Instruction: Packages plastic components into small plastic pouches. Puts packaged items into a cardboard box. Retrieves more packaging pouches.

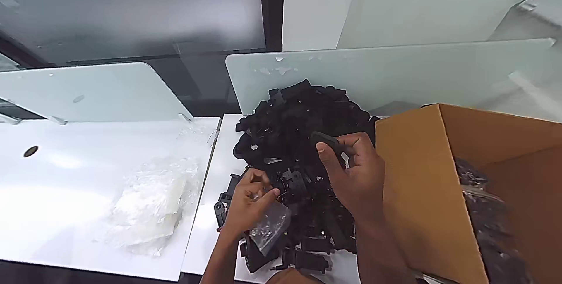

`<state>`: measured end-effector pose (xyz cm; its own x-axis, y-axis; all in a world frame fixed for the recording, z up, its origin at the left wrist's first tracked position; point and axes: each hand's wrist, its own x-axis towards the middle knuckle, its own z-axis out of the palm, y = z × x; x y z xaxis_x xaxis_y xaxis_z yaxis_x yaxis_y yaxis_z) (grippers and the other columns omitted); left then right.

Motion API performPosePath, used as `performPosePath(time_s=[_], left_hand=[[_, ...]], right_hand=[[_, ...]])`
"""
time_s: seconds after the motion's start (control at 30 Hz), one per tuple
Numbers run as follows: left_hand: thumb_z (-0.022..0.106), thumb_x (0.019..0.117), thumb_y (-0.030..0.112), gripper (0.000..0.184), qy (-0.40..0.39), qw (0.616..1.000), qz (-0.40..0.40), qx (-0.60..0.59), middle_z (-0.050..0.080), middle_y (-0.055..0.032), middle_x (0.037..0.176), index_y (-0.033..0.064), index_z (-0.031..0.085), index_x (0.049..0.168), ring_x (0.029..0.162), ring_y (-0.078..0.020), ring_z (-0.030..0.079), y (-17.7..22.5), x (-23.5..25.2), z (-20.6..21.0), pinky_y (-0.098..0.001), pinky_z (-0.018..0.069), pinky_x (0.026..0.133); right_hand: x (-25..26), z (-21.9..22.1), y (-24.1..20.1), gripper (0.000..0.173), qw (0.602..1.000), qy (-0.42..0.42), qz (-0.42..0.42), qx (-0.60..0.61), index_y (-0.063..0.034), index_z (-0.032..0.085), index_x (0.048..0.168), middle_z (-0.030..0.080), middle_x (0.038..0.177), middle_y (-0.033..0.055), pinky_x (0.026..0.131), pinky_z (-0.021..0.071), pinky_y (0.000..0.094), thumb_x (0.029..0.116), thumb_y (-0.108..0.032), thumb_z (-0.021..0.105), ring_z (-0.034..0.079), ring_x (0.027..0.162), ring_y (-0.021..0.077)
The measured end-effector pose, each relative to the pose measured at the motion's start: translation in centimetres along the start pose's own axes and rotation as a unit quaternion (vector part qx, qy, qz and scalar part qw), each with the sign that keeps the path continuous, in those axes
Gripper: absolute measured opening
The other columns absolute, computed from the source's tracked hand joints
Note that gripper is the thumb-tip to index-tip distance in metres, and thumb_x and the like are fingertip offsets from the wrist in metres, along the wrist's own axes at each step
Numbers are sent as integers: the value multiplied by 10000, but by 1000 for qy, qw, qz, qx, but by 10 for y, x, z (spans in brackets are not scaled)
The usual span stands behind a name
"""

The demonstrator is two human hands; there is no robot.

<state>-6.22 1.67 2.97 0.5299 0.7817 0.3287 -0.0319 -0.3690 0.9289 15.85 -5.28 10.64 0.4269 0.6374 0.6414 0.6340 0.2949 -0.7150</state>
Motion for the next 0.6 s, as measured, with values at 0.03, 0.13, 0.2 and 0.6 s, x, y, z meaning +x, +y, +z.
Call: performPosePath(time_s=[0.03, 0.13, 0.2, 0.6], left_hand=[[790, 866, 202, 352, -19, 1000, 5, 24, 665, -57, 1133, 78, 574, 618, 1113, -98, 598, 7, 3, 5, -268, 512, 937], [903, 743, 370, 588, -78, 993, -18, 86, 639, -111, 1315, 20, 677, 1158, 1229, -154, 596, 24, 14, 24, -337, 513, 1032], [918, 672, 507, 990, -82, 989, -13, 122, 618, -116, 1350, 23, 528, 1443, 1247, -166, 588, 23, 17, 38, -359, 503, 1063], [845, 812, 351, 638, -72, 996, -42, 13, 646, -82, 1266, -13, 628, 1289, 1169, -117, 615, 28, 18, 15, -296, 530, 1012]], right_hand=[[1, 2, -1, 241, 1000, 0, -4, -8, -73, 608, 1004, 680, 894, -13, 690, 555, 188, 968, -294, 699, 642, 773, -1], [2, 12, -6, 241, 1000, -1, -4, -2, -78, 596, 963, 649, 877, -2, 610, 513, 162, 964, -296, 700, 597, 710, -3], [2, 19, -13, 228, 1000, -1, 5, 16, -101, 578, 925, 615, 846, -27, 581, 474, 143, 978, -301, 674, 556, 677, -20], [14, 17, 10, 347, 986, -55, 156, 2, -140, 572, 928, 567, 829, -41, 589, 448, 227, 931, -460, 705, 517, 662, 37]])
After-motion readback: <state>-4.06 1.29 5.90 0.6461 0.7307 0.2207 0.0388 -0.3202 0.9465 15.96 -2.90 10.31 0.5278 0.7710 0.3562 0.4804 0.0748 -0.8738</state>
